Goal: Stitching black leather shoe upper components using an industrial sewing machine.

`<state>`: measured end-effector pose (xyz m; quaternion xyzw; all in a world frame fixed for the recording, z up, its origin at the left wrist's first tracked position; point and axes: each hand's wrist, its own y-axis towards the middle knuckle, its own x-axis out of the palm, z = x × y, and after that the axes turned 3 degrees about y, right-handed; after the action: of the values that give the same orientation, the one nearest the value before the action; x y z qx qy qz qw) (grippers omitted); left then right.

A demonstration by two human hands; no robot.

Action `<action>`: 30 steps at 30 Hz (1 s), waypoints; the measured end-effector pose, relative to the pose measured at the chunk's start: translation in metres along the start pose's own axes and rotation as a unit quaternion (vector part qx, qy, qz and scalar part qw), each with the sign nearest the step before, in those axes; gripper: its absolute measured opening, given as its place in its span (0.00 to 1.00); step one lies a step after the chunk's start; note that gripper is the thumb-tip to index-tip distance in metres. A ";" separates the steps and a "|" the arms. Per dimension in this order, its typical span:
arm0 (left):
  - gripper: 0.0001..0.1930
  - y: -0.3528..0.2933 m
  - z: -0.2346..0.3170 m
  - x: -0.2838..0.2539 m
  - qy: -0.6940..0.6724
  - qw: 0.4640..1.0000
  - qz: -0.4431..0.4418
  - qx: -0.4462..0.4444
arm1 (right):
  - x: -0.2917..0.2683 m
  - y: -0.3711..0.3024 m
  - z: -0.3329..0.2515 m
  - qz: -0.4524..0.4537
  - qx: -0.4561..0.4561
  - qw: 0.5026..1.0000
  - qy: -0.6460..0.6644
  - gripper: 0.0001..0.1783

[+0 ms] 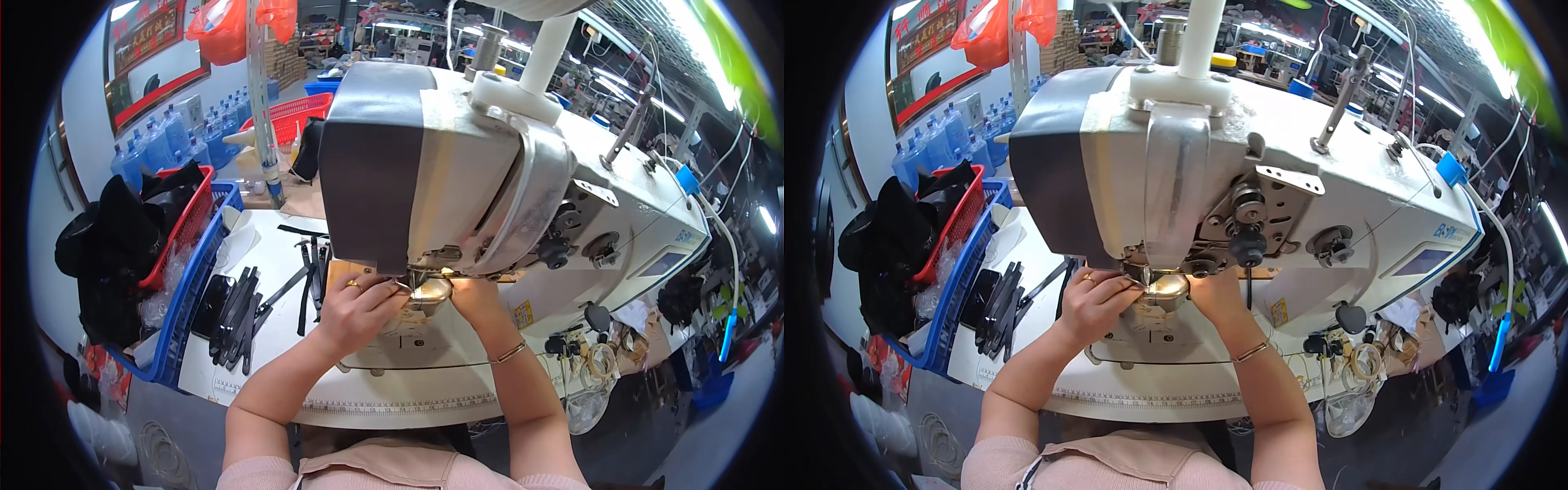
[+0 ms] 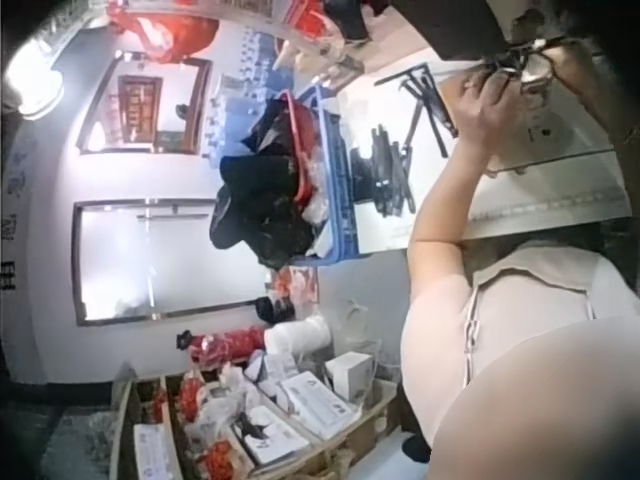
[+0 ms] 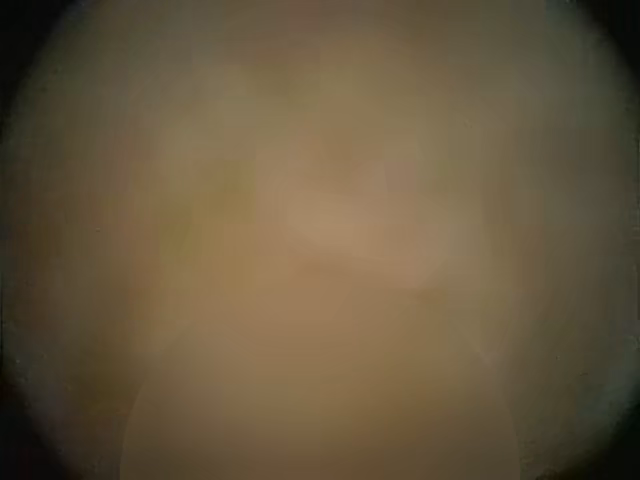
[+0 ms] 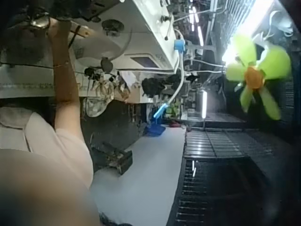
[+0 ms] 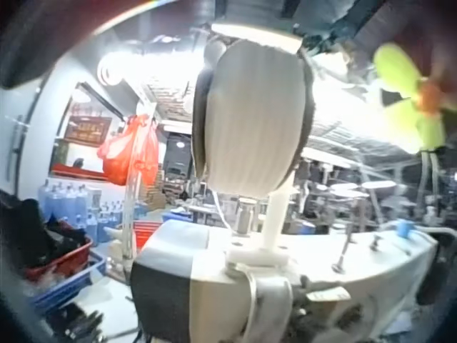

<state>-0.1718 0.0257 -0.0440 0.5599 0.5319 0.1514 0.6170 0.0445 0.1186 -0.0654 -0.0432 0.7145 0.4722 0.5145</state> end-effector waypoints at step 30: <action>0.08 0.001 -0.008 0.011 0.006 0.999 0.039 -0.010 | 0.034 0.015 0.032 0.157 0.044 0.987 -0.004 0.12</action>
<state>-0.1740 0.0392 -0.0471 0.5729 0.5119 0.1843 0.6131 0.0426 0.1642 -0.0835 0.0945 0.7306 0.5152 0.4379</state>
